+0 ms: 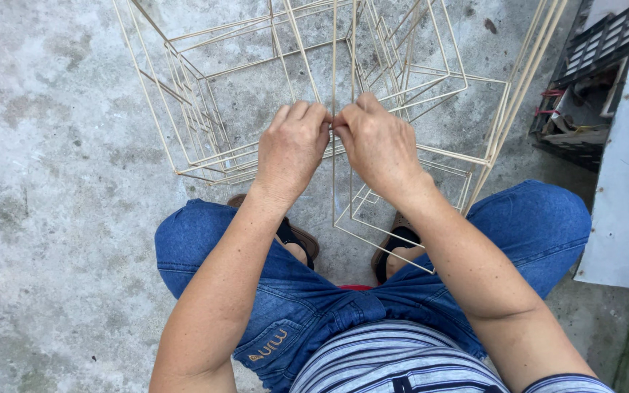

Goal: The person sits on a low stool on a concrete floor and assembles open frames from thin bamboo sticks, tying and pressing joints together by hand to build star-shaped wireframe structures. They rotate the frames, add sticks at the corners, and set finished frames aside on the floor.

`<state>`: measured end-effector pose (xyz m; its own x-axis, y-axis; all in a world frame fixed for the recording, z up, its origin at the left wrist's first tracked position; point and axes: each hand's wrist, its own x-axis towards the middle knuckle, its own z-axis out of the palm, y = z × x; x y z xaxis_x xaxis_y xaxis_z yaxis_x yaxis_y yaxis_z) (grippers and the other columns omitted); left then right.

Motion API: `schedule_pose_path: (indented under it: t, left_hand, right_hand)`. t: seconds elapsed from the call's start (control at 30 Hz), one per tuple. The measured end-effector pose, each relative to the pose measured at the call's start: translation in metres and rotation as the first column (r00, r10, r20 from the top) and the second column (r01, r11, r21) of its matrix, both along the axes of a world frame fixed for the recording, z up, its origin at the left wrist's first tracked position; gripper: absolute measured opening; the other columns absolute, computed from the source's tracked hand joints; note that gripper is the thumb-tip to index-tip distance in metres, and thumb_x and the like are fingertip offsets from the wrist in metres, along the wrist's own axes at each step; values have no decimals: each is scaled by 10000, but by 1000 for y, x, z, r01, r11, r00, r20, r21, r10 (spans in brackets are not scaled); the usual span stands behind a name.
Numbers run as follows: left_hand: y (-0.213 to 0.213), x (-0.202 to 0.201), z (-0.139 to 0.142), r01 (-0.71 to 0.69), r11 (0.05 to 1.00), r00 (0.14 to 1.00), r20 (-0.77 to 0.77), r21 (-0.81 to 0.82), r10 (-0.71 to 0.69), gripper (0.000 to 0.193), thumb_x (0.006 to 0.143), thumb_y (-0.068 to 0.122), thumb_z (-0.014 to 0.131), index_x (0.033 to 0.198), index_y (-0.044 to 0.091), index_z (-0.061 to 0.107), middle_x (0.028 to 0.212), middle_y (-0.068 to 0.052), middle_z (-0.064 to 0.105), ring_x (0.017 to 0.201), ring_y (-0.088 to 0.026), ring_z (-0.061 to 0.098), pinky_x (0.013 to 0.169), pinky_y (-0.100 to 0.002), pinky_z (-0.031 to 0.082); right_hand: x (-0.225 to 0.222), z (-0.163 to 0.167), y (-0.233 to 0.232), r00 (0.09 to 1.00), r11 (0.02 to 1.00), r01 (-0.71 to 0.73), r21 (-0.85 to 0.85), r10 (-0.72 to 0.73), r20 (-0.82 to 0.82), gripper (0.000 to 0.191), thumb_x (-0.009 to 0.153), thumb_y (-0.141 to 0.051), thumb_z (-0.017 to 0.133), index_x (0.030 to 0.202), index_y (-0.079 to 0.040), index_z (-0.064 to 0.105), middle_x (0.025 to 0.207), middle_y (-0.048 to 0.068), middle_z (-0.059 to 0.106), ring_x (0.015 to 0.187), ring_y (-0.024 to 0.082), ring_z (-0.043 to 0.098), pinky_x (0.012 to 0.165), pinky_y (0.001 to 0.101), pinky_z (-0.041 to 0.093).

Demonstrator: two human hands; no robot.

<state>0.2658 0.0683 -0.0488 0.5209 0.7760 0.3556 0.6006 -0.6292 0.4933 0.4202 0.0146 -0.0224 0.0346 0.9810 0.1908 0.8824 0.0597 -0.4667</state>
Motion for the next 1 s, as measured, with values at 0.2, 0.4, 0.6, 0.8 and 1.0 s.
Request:
schedule_pose_path:
  t: [0.2, 0.4, 0.6, 0.8, 1.0]
  left_hand:
    - [-2, 3, 3, -24, 999, 999, 24, -41, 25, 94, 917, 152, 767, 932, 123, 678, 864, -14, 656, 823, -203, 655, 644, -352, 563]
    - [3, -3, 6, -47, 926, 980, 160, -375, 115, 147, 914, 105, 742, 1008, 94, 630, 921, 8, 676, 835, -156, 704, 736, -350, 575]
    - [1, -8, 12, 27, 947, 993, 114, -320, 10, 316, 734, 146, 883, 908, 71, 631, 944, -97, 599, 877, -274, 658, 772, -420, 538]
    - [-5, -1, 10, -26, 967, 991, 120, -253, 58, 306, 794, 139, 889, 918, 83, 615, 970, -88, 591, 925, -287, 653, 801, -414, 536]
    - [-7, -3, 10, -5, 978, 997, 75, -208, 21, 373, 692, 141, 897, 900, 47, 602, 966, -119, 576, 941, -328, 629, 803, -436, 532]
  right_hand:
    - [-24, -6, -20, 984, 991, -59, 120, 38, 175, 85, 851, -141, 799, 855, -82, 737, 822, 62, 646, 735, 244, 688, 639, 422, 535]
    - [13, 14, -10, 983, 997, -4, 76, 18, -184, 50, 973, -103, 750, 1017, -91, 769, 936, 66, 722, 774, 212, 713, 659, 349, 568]
    - [21, 19, 11, 988, 998, -54, 15, 56, -142, 135, 951, -105, 720, 1068, -123, 785, 919, 66, 710, 794, 253, 706, 690, 400, 556]
    - [11, 13, 14, 994, 993, -66, -99, 57, -93, 117, 915, -160, 717, 1007, -153, 789, 871, 66, 670, 784, 283, 693, 665, 443, 537]
    - [9, 10, 18, 993, 987, -98, -129, 88, -82, 67, 910, -198, 719, 904, -140, 753, 881, 52, 671, 804, 279, 698, 679, 445, 540]
